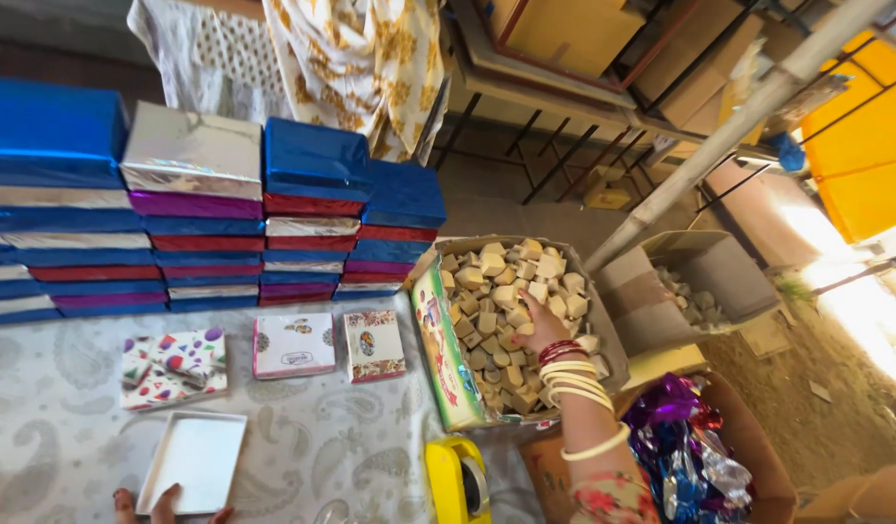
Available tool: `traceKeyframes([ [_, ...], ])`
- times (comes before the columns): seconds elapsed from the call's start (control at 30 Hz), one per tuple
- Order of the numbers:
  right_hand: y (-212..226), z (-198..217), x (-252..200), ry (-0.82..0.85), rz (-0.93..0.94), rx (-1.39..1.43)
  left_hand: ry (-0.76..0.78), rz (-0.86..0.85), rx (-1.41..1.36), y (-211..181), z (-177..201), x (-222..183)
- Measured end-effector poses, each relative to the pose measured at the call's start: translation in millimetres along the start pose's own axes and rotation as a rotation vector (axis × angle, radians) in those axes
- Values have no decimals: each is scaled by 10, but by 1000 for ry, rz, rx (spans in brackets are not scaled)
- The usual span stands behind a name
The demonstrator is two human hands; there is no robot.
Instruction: The person is sorting small circular items and placing them into white boxes, which are then placed into a larger container.
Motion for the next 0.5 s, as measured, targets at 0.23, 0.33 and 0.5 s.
traceKeyframes([
  [0.23, -390, -377, 505, -128, -107, -252, 188, 186, 228, -62, 199, -28],
  [0.33, -300, -346, 458, -251, -74, -241, 271, 206, 360, -297, 360, 212],
  [0.5, -553, -466, 503, -356, 9, -236, 318, 190, 451, -253, 353, 159],
])
Point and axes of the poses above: each hand's wrist, its own x-axis towards the middle knuckle, its own z-axis out of the back of the hand, y = z × x, the point moved 9 cm from there along x, towards the middle knuckle, and after that the axes turned 2 degrees about -z, right-handed, at the moved point
